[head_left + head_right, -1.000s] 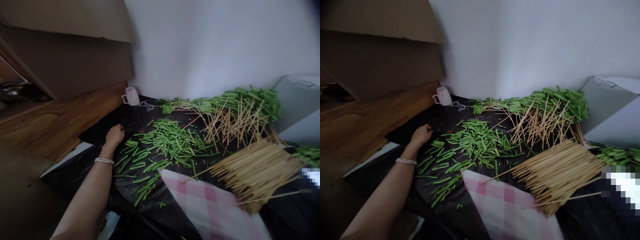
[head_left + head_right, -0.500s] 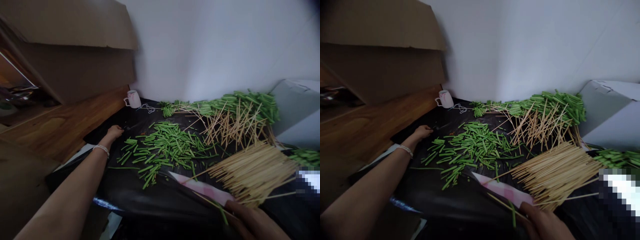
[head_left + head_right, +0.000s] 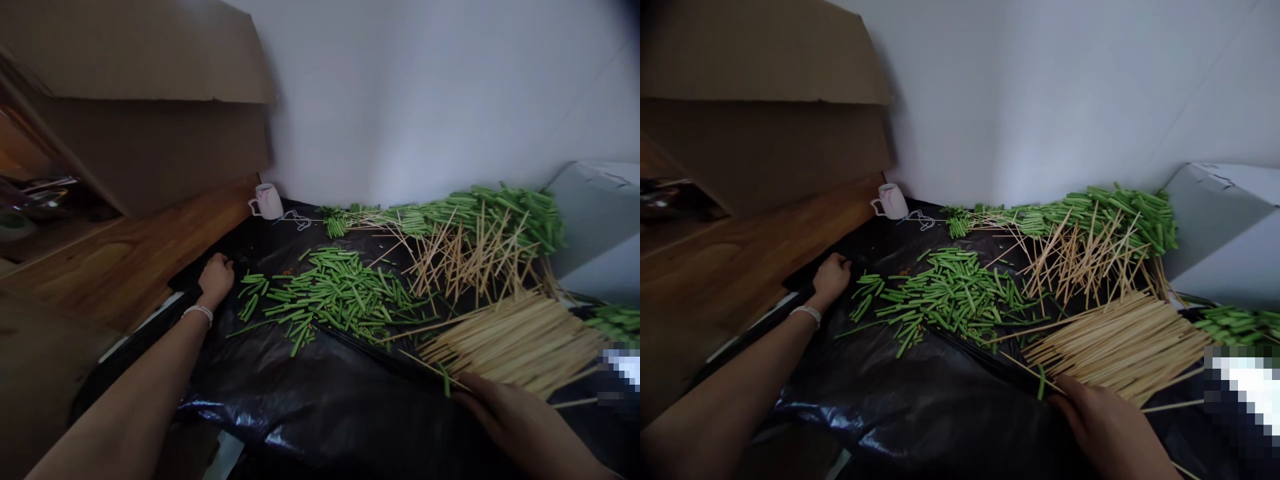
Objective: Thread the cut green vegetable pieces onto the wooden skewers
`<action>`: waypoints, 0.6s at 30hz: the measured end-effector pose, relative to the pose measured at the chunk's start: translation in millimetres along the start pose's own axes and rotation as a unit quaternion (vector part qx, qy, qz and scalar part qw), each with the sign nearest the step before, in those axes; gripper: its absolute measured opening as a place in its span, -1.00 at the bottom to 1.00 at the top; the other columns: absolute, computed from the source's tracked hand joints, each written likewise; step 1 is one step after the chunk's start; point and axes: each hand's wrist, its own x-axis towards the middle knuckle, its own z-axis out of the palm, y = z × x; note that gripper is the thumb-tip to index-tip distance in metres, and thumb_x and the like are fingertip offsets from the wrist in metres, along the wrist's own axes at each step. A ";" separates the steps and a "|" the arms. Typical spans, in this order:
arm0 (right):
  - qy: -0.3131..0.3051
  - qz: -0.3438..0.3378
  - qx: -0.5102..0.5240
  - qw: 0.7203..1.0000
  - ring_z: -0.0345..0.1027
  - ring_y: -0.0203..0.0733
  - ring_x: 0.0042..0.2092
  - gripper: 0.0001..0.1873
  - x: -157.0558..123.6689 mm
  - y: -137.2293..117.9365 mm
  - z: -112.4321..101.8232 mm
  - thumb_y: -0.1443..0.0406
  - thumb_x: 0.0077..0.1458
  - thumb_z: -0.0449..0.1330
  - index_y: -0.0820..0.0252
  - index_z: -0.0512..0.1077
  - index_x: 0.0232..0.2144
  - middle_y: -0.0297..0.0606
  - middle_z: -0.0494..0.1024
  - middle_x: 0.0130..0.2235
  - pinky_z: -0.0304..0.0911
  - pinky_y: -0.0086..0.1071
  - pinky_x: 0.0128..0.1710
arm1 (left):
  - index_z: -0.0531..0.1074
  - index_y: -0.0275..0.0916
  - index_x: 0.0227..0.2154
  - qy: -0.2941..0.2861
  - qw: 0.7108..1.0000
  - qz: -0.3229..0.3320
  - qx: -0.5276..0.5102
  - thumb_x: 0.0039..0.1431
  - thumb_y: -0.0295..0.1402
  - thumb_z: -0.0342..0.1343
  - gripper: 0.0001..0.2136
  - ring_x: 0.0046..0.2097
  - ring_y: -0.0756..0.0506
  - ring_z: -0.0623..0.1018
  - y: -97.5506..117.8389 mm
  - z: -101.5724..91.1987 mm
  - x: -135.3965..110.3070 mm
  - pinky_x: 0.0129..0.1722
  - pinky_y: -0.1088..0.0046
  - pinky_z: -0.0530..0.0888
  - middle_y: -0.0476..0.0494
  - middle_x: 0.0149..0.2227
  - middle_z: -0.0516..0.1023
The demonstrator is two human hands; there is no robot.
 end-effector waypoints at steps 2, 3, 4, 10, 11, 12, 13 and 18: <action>-0.020 0.000 0.014 1.000 0.48 -0.14 -0.51 -0.71 -1.2 0.1 5.0 0.25 0.19 -0.03 0.02 0.49 -0.38 -0.29 0.59 -0.50 0.33 -0.38 -0.50 | 0.34 -0.28 -0.08 0.021 1.000 0.002 0.009 0.24 -0.29 -0.07 -0.73 -0.04 -0.31 0.50 -2.7 -0.1 5.0 -0.18 0.22 0.41 -0.39 -0.06 0.49; -0.029 0.003 0.019 0.999 0.48 -0.12 -0.50 -0.71 -1.7 -0.1 7.5 0.25 0.20 -0.04 0.03 0.49 -0.36 -0.28 0.59 -0.50 0.34 -0.35 -0.49 | 0.34 -0.28 -0.07 0.032 0.999 0.001 0.014 0.25 -0.29 -0.08 -0.73 -0.04 -0.31 0.50 -4.0 -0.2 7.8 -0.18 0.22 0.41 -0.39 -0.06 0.48; -0.031 0.011 0.017 0.999 0.49 -0.10 -0.49 -0.71 -2.2 -0.6 10.1 0.25 0.21 -0.05 0.03 0.48 -0.34 -0.27 0.60 -0.49 0.35 -0.33 -0.48 | 0.34 -0.29 -0.07 0.041 0.999 0.000 0.019 0.25 -0.29 -0.08 -0.73 -0.05 -0.31 0.50 -5.4 -0.3 10.5 -0.19 0.22 0.41 -0.39 -0.06 0.48; -0.038 0.027 -0.013 0.999 0.52 -0.05 -0.47 -0.68 -6.9 -3.8 22.4 0.27 0.25 -0.11 0.05 0.45 -0.25 -0.24 0.62 -0.44 0.37 -0.30 -0.52 | 0.33 -0.31 -0.05 0.029 0.999 0.012 0.030 0.20 -0.31 -0.01 -0.71 -0.06 -0.31 0.48 -9.6 -2.2 13.1 -0.17 0.23 0.40 -0.38 -0.06 0.45; -0.036 0.023 -0.015 0.999 0.52 -0.06 -0.47 -0.69 -7.5 -3.8 22.9 0.28 0.24 -0.10 0.06 0.45 -0.23 -0.25 0.62 -0.44 0.37 -0.30 -0.53 | 0.31 -0.32 -0.03 0.037 0.999 0.021 0.026 0.20 -0.31 -0.01 -0.69 -0.03 -0.31 0.46 -7.2 -3.8 9.6 -0.15 0.22 0.39 -0.40 -0.03 0.42; -0.032 0.017 -0.017 0.999 0.52 -0.07 -0.47 -0.70 -8.0 -3.5 22.9 0.28 0.24 -0.09 0.06 0.45 -0.22 -0.26 0.62 -0.45 0.37 -0.32 -0.55 | 0.30 -0.33 0.00 0.049 0.998 0.031 0.021 0.20 -0.29 0.00 -0.66 -0.01 -0.32 0.44 -2.9 -6.0 4.2 -0.12 0.20 0.39 -0.42 0.01 0.38; -0.027 0.008 -0.019 0.999 0.53 -0.08 -0.48 -0.71 -8.3 -2.8 22.4 0.30 0.23 -0.08 0.06 0.45 -0.23 -0.27 0.62 -0.45 0.36 -0.34 -0.58 | 0.29 -0.33 0.02 0.069 0.997 0.040 0.021 0.21 -0.27 -0.01 -0.64 0.02 -0.34 0.41 3.6 -9.0 -3.3 -0.10 0.16 0.37 -0.44 0.04 0.35; -0.002 -0.081 -0.033 0.996 0.54 -0.16 -0.45 -0.66 -10.5 4.0 17.1 0.43 0.09 -0.02 0.03 0.47 -0.21 -0.30 0.65 -0.35 0.36 -0.46 -0.59 | 0.40 -0.17 -0.04 0.042 0.931 0.349 -0.101 0.30 -0.27 -0.10 -0.73 0.09 -0.23 0.34 65.5 -34.0 -77.5 0.06 0.15 0.29 -0.23 0.04 0.39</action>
